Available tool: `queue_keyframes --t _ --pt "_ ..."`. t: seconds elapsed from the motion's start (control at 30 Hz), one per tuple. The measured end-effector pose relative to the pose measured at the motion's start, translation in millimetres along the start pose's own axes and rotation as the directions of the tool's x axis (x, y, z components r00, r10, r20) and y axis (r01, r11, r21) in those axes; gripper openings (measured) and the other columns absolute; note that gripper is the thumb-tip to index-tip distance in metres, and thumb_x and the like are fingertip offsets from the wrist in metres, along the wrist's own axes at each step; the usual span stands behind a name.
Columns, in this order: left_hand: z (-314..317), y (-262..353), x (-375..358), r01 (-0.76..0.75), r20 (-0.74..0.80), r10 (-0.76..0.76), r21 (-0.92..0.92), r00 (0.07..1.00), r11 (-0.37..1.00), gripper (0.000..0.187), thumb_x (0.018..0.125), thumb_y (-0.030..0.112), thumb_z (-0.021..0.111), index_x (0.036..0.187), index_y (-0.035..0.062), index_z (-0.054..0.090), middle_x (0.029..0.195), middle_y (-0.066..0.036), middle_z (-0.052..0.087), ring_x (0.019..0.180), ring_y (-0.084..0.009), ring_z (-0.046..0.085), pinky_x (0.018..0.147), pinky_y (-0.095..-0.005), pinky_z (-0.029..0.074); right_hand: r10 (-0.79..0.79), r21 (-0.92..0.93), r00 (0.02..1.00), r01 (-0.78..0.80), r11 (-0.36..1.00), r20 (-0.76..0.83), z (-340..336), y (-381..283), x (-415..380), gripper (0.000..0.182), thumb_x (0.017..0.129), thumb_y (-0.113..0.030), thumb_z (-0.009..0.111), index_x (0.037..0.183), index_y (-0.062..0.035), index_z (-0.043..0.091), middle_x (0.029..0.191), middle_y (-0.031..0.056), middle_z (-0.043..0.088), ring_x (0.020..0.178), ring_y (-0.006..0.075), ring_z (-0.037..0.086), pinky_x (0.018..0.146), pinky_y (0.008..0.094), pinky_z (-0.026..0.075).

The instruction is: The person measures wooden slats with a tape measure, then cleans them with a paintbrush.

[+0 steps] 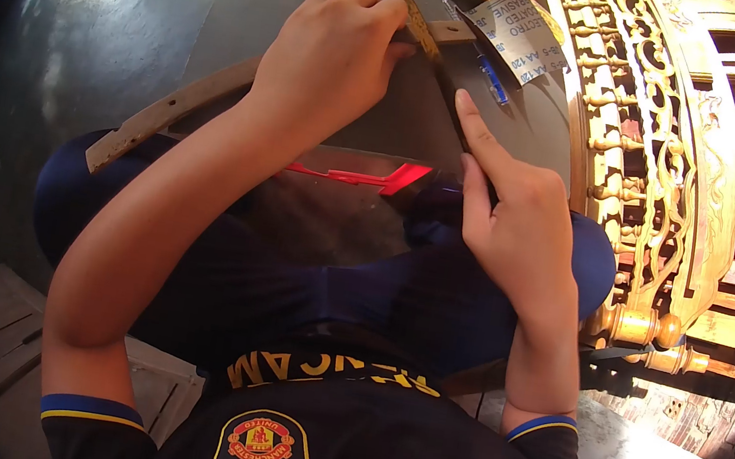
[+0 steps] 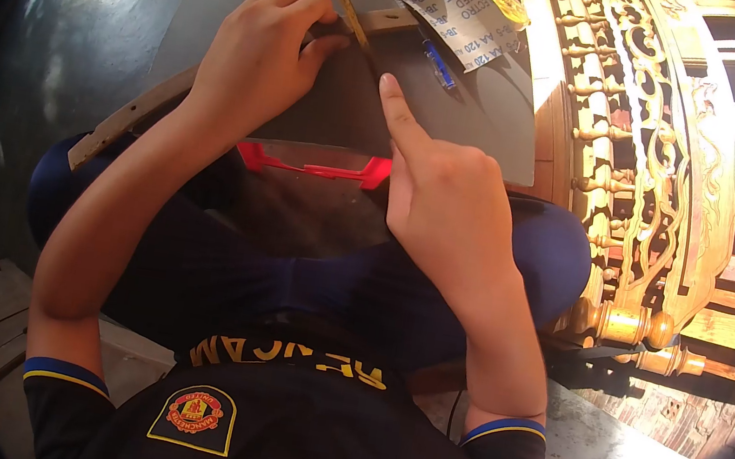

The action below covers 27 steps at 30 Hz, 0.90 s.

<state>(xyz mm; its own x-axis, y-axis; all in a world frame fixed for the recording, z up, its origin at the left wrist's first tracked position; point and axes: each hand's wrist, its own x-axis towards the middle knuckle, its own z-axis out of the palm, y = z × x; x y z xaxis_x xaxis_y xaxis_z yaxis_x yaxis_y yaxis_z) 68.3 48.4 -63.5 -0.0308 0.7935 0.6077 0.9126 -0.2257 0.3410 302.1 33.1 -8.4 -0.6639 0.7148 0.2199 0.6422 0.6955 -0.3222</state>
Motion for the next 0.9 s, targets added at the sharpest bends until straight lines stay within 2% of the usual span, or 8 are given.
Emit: queue_keyframes --t 0.13,0.33,0.47,0.57,0.6,0.7,0.73,0.9 --pt "0 -3 -3 -0.006 -0.023 0.006 0.015 1.0 1.0 0.019 0.09 0.015 0.081 0.1 0.0024 0.07 0.097 -0.013 0.072 0.092 -0.0379 0.069 0.082 -0.0479 0.055 0.108 0.116 0.994 -0.104 0.988 -0.026 -1 0 -23 0.055 0.097 -0.003 0.067 0.151 -0.0138 0.064 0.077 0.0261 0.065 0.067 0.045 0.064 0.064 0.0474 0.049" --pt "-3 1 2 0.006 0.025 -0.006 0.004 1.0 1.0 0.019 0.09 0.015 0.081 0.101 0.0026 0.071 0.098 -0.013 0.072 0.093 -0.0387 0.069 0.082 -0.0486 0.055 -0.011 0.004 0.999 0.011 1.0 -0.049 15 11 35 0.056 0.098 -0.004 0.066 0.152 -0.0156 0.063 0.075 0.0258 0.064 0.066 0.0454 0.063 0.063 0.0506 0.047" --pt "0 -1 -2 -0.013 -0.004 0.013 -0.008 1.0 1.0 0.016 0.092 0.017 0.078 0.096 0.0028 0.07 0.095 -0.015 0.071 0.091 -0.0384 0.068 0.084 -0.048 0.056 0.004 0.058 1.0 -0.002 0.998 -0.026 2 5 -2 0.058 0.097 -0.003 0.067 0.153 -0.0185 0.062 0.071 0.0237 0.062 0.062 0.0426 0.061 0.062 0.0487 0.047" --pt "-3 -1 1 0.009 0.009 -0.009 -0.003 1.0 1.0 0.019 0.092 0.016 0.08 0.1 0.0012 0.071 0.096 -0.014 0.072 0.089 -0.0389 0.069 0.081 -0.0486 0.054 0.086 0.007 0.995 -0.086 0.996 0.042 -32 -7 -62 0.063 0.096 0.001 0.068 0.156 -0.0159 0.061 0.065 0.0186 0.058 0.055 0.0344 0.056 0.059 0.0383 0.046" --pt "-4 -3 3 0.024 0.021 -0.024 -0.018 0.999 1.0 0.019 0.093 0.017 0.08 0.1 0.0007 0.072 0.096 -0.015 0.072 0.089 -0.0388 0.07 0.081 -0.0484 0.055 0.089 -0.036 0.991 -0.086 0.996 0.1 -50 -4 -79 0.06 0.096 0.001 0.068 0.154 -0.0104 0.062 0.063 0.0131 0.056 0.051 0.0236 0.056 0.056 0.0317 0.042" --pt "-7 -3 9 0.061 0.08 -0.055 -0.072 0.995 0.996 0.021 0.093 0.018 0.08 0.101 -0.0008 0.073 0.097 -0.015 0.073 0.088 -0.0379 0.071 0.08 -0.0471 0.055 0.258 0.032 0.966 -0.258 0.966 -0.001 -87 -6 -86 0.057 0.096 0.001 0.068 0.153 -0.0065 0.063 0.062 0.0064 0.052 0.051 0.0103 0.048 0.054 0.0269 0.036" --pt "-10 -4 11 0.075 0.104 -0.065 -0.093 0.992 0.993 0.022 0.093 0.018 0.081 0.103 -0.0012 0.074 0.098 -0.015 0.074 0.088 -0.0372 0.071 0.08 -0.046 0.055 0.22 0.056 0.971 -0.216 0.975 -0.088 -89 0 -84 0.057 0.096 0.002 0.067 0.153 -0.0049 0.062 0.064 0.0047 0.051 0.053 0.0072 0.043 0.054 0.0262 0.034" --pt "-45 -11 15 0.134 0.29 -0.085 -0.154 0.953 0.979 0.028 0.091 0.019 0.083 0.109 -0.0017 0.078 0.099 -0.014 0.076 0.083 -0.0304 0.07 0.077 -0.0393 0.054 0.035 -0.042 0.992 -0.04 0.998 -0.118 -90 29 -14 0.059 0.098 -0.002 0.067 0.155 -0.0039 0.058 0.072 0.014 0.063 0.051 0.0148 0.042 0.053 0.0319 0.035"
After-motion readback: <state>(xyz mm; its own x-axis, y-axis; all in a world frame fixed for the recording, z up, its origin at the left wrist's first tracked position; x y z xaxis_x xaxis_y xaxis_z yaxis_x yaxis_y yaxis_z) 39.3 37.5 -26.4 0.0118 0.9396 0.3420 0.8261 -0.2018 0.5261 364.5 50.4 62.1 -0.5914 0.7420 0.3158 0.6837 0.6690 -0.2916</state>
